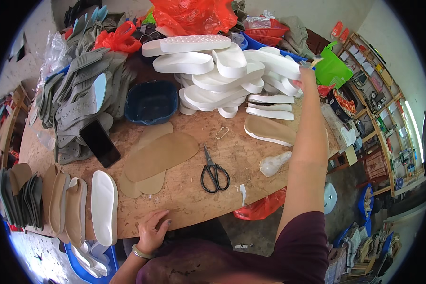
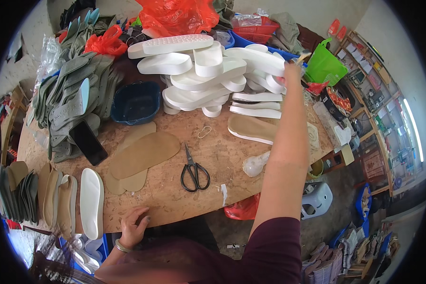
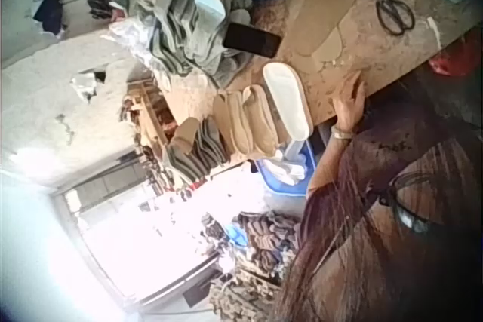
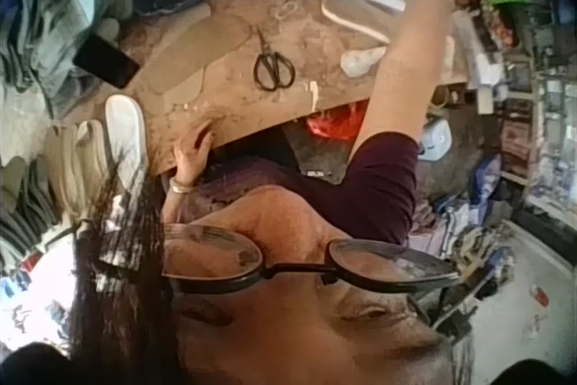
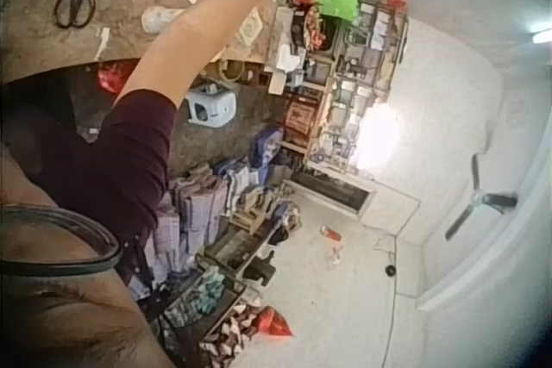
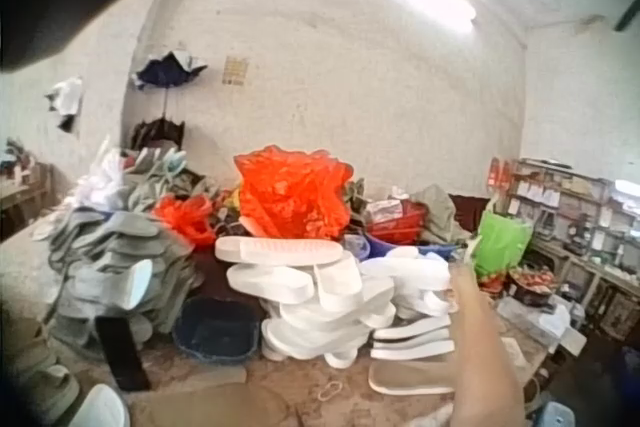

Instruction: Applying adhesive and preparing components for shoe assembly at a manufacturing station.

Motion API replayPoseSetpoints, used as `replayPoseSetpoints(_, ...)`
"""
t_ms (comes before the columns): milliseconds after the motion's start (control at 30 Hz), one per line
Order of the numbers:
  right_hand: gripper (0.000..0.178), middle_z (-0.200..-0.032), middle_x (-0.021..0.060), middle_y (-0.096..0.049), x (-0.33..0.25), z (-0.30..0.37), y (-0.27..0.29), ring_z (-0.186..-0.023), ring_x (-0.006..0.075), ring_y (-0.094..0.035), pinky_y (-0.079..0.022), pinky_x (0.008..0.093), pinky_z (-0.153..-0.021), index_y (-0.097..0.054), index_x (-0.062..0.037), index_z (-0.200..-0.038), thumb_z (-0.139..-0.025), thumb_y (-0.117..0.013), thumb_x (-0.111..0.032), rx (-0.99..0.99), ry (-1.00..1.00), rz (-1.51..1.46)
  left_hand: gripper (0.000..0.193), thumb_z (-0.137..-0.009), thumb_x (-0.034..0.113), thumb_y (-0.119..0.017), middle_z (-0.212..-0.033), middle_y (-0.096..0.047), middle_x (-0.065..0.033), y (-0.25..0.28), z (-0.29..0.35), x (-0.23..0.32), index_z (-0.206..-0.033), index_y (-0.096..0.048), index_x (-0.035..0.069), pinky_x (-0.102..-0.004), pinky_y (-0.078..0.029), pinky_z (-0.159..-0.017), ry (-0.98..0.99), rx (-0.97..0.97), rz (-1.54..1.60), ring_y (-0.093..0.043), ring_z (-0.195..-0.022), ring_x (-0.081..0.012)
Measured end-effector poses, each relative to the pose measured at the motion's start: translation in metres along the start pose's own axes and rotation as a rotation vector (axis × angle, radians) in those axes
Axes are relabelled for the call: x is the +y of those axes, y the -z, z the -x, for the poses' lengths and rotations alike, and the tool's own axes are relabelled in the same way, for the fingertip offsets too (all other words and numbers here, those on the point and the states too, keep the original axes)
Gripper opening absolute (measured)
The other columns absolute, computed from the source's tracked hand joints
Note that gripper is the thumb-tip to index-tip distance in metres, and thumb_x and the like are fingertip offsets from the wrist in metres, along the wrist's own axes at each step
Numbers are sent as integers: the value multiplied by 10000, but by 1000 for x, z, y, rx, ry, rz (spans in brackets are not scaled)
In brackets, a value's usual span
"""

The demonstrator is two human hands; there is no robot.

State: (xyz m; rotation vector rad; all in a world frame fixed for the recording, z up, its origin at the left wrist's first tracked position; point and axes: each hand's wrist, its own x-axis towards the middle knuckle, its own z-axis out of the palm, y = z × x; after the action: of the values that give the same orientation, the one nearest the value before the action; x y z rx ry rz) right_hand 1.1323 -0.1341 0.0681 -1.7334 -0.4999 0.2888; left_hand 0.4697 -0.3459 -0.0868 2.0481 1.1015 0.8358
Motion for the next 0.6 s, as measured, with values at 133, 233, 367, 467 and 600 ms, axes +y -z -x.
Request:
replayPoseSetpoints(133,302,-1121,187,-582,-29,37,-3,-887,309,-664,-611,393,-507,-453,24,-1150,-963,-566,-184,278,315,33,249,-826,74,-704,-1024,-696,-143,0,-2,3,-1067,-692,13,-340,-534,-756,28,-7,28,-677,-880,-301)
replayPoseSetpoints(233,283,-1118,190,-573,-45,41,2,-809,304,-686,-624,394,-523,-441,34,-1142,-968,-546,-163,446,364,28,250,-827,74,-703,-1018,-693,-140,1,-1,6,-1069,-690,11,-334,-530,-752,43,-10,47,-672,-869,-298)
replayPoseSetpoints(367,247,-1170,205,-542,-64,44,14,-897,312,-666,-632,430,-591,-440,7,-1153,-969,-536,-127,428,265,-549,251,-830,68,-696,-1012,-682,-147,3,1,5,-1074,-685,11,-315,-519,-761,52,-17,53,-657,-868,-287)
replayPoseSetpoints(467,238,-1180,201,-539,-68,42,33,-930,313,-638,-617,455,-654,-446,-18,-1157,-967,-539,-125,319,215,-809,269,-843,46,-682,-1004,-683,-128,5,3,-3,-1110,-672,21,-306,-516,-795,64,-46,114,-657,-901,-246)
replayPoseSetpoints(600,249,-1151,174,-573,-67,71,73,-909,300,-623,-574,424,-680,-465,-52,-1148,-957,-578,-167,-30,232,-794,447,-886,24,-655,-1169,-634,-85,4,10,-15,-1314,-527,9,-312,-502,-902,142,-18,546,-610,-1073,-179)
